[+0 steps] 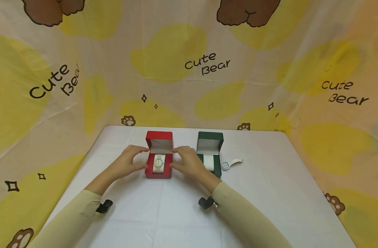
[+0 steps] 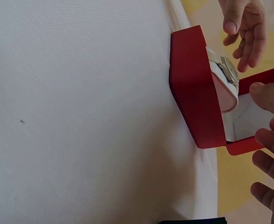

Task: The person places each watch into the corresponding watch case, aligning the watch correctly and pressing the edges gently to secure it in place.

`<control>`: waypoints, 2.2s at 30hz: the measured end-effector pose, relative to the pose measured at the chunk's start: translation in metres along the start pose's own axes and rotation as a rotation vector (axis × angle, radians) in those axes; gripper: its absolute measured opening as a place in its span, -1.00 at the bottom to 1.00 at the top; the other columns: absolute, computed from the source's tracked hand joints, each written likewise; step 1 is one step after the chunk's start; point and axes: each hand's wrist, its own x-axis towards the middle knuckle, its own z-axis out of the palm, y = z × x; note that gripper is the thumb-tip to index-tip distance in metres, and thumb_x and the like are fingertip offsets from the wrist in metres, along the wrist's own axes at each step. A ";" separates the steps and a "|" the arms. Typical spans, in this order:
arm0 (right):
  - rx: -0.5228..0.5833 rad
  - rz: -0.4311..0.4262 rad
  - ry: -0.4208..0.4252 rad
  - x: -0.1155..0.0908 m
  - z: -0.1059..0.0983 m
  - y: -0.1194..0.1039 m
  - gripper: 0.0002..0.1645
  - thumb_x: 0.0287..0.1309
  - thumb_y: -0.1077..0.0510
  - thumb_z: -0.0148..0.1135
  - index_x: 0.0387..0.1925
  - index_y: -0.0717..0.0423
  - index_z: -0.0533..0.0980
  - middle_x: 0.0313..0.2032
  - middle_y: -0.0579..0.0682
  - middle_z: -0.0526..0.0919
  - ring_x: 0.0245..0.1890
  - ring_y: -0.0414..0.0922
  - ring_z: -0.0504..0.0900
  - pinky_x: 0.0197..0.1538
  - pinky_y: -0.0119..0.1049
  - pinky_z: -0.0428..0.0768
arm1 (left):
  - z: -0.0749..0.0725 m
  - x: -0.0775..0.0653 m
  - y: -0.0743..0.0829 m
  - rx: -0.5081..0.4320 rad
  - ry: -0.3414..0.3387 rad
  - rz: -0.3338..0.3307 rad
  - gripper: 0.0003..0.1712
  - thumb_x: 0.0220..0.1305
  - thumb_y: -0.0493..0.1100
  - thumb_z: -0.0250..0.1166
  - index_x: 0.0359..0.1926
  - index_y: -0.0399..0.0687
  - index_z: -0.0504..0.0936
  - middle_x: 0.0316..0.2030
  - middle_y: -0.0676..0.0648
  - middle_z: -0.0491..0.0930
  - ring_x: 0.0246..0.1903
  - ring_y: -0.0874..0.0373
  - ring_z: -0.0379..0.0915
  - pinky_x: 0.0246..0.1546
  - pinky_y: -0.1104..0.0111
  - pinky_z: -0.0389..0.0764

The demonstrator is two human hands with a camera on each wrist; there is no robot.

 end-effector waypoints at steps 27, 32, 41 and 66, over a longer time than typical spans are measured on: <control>0.173 0.094 0.104 0.019 -0.025 0.000 -0.36 0.29 -0.04 0.39 0.34 0.03 0.47 0.21 -0.04 0.62 0.28 -0.08 0.48 0.36 -0.14 0.45 | -0.024 0.013 -0.015 0.009 0.090 -0.078 -0.30 0.21 0.06 0.52 0.31 -0.08 0.54 0.20 -0.20 0.56 0.22 -0.14 0.35 0.20 -0.15 0.41; 0.191 0.096 0.125 0.026 -0.026 -0.001 -0.35 0.29 -0.04 0.40 0.34 0.03 0.47 0.21 -0.03 0.62 0.29 -0.06 0.48 0.36 -0.12 0.46 | -0.030 0.021 -0.013 0.007 0.090 -0.100 -0.27 0.21 0.07 0.51 0.34 -0.06 0.51 0.22 -0.19 0.53 0.24 -0.14 0.33 0.18 -0.17 0.44; 0.213 0.075 0.139 0.036 -0.028 0.003 -0.34 0.30 -0.01 0.40 0.35 0.07 0.46 0.21 0.01 0.62 0.30 -0.03 0.49 0.37 -0.08 0.43 | -0.037 0.040 -0.010 -0.002 0.120 -0.079 -0.32 0.22 0.00 0.52 0.31 -0.07 0.53 0.20 -0.18 0.55 0.22 -0.14 0.35 0.18 -0.14 0.42; 0.256 0.117 0.101 0.049 -0.032 0.001 -0.45 0.36 -0.06 0.33 0.29 0.02 0.50 0.13 -0.03 0.70 0.19 -0.06 0.61 0.26 -0.07 0.53 | -0.046 0.059 -0.001 -0.032 0.010 -0.017 -0.45 0.39 -0.06 0.36 0.34 -0.08 0.54 0.19 -0.14 0.61 0.19 -0.09 0.42 0.23 -0.11 0.39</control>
